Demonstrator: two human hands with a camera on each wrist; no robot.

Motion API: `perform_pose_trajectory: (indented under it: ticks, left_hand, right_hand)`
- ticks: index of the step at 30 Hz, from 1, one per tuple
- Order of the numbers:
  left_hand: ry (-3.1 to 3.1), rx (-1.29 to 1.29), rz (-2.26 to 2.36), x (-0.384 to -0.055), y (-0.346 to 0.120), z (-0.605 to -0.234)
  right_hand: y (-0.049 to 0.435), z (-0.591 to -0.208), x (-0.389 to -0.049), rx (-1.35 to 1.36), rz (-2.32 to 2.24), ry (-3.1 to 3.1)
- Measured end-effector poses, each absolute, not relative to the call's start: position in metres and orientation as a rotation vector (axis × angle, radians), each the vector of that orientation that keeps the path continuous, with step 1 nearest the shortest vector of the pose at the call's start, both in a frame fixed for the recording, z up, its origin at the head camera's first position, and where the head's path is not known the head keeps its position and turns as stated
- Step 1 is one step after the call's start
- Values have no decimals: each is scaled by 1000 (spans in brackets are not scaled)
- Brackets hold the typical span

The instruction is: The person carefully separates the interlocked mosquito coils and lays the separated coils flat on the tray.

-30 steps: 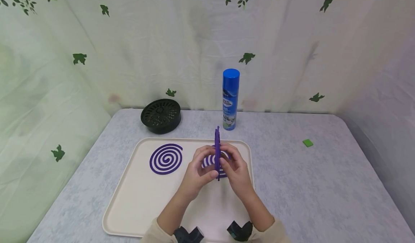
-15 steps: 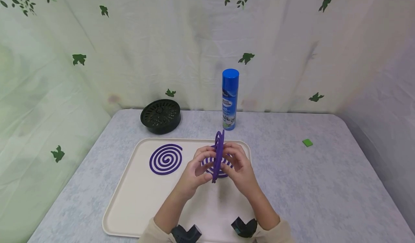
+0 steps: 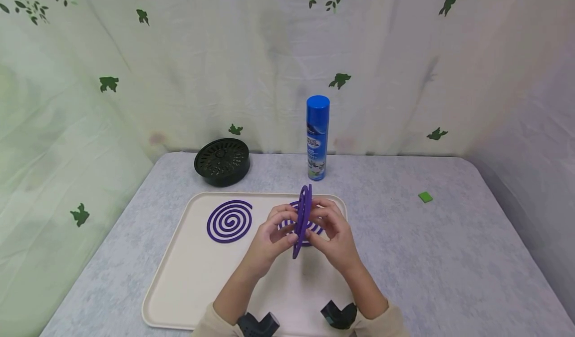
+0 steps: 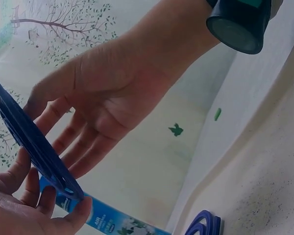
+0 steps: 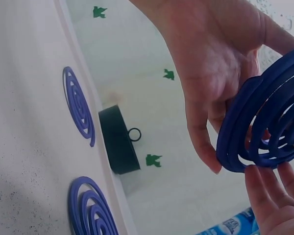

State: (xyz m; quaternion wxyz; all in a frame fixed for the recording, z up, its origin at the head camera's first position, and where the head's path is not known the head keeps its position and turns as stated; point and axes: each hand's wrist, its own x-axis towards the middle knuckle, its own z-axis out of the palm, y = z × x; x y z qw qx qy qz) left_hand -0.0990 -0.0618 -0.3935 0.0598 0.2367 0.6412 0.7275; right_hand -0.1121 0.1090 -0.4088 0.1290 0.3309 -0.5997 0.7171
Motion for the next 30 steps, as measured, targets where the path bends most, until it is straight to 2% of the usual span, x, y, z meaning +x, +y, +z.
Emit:
perform_pose_trajectory:
  ticks: [17, 25, 30]
  left_hand:
    - [1942, 780, 2228, -98, -62, -392]
    - [1977, 792, 2156, -96, -65, -389]
    - [2042, 802, 2136, -97, -66, -388]
  right_hand:
    - [108, -411, -110, 1103, 1996, -1858]
    - [106, -410, -109, 1258, 1956, -1865]
    - [107, -409, -106, 1226, 1935, -1952]
